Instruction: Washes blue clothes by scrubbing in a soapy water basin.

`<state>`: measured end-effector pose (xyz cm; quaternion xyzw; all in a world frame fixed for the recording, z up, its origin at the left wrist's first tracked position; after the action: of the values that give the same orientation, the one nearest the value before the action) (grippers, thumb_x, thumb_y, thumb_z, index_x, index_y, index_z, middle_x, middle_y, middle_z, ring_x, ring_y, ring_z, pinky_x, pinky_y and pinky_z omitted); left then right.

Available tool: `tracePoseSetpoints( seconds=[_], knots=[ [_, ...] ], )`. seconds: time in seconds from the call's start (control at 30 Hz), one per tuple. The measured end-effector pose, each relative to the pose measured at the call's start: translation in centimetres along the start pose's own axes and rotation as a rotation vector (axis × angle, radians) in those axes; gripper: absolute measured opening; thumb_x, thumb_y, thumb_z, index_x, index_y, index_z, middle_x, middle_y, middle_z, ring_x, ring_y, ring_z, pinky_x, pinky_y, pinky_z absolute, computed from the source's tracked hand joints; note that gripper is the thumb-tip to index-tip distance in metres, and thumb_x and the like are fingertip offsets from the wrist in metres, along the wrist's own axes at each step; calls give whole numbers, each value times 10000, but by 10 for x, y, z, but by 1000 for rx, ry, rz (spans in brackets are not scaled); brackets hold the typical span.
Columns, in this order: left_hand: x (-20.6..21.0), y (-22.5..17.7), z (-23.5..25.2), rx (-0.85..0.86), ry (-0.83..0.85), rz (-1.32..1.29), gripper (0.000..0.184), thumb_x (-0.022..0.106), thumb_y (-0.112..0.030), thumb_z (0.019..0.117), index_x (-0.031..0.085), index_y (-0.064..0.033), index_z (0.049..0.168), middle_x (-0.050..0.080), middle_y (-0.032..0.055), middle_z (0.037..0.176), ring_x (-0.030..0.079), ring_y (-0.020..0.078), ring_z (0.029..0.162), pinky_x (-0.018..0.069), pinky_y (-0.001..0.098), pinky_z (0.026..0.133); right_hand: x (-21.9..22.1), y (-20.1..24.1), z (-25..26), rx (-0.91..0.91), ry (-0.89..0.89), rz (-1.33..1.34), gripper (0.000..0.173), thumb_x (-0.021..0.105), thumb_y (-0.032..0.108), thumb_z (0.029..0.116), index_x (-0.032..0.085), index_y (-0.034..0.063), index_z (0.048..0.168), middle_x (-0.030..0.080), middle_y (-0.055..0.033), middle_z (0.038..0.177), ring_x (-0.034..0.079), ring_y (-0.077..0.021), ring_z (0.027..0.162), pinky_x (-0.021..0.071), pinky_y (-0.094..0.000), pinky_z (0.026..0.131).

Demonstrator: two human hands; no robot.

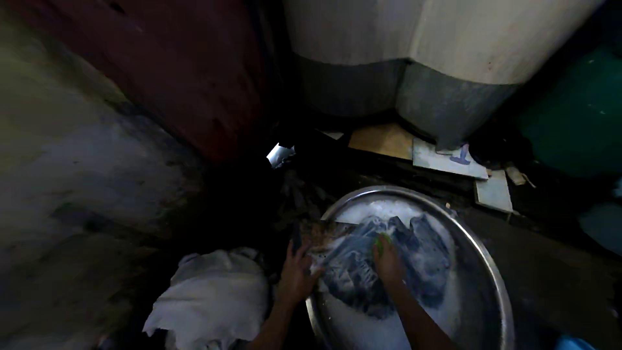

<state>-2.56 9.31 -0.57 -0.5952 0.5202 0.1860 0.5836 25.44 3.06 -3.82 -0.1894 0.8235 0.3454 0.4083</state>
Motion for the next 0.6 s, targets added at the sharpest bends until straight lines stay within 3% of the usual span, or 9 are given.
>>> tracePoseSetpoints(
  seconds=[0.27, 0.37, 0.6],
  knots=[
    [4, 6, -4, -15, 11, 5, 489, 674, -540, 924, 747, -113, 1151, 370, 26, 1644, 118, 384, 1573, 283, 528, 1223, 0, 5, -5, 27, 22, -56, 551, 467, 378, 1080, 379, 186, 1588, 465, -259, 1518, 640, -437, 1195, 557, -577, 943],
    [1, 3, -6, 13, -40, -11, 467, 705, -507, 909, 751, -111, 1152, 408, 62, 1619, 158, 413, 1559, 296, 559, 1215, -2, 8, -7, 5, 39, -82, 557, 432, 380, 1087, 359, 169, 1597, 442, -253, 1543, 600, -428, 1264, 538, -562, 992],
    [-1, -4, -6, 108, -129, -3, 469, 778, -421, 864, 753, -48, 1148, 474, 132, 1568, 188, 515, 1523, 282, 628, 1199, -2, 3, 1, 58, 76, 1, 549, 427, 390, 1085, 356, 217, 1602, 402, -241, 1574, 610, -420, 1247, 536, -569, 988]
  ],
)
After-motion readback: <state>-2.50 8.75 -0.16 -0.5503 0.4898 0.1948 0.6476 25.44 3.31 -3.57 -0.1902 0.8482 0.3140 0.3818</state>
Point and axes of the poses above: each hand's wrist, its own z-axis towards the middle knuckle, its own x-axis out of the palm, y = z × x, the point moved 7 cm from there along z, towards the middle knuckle
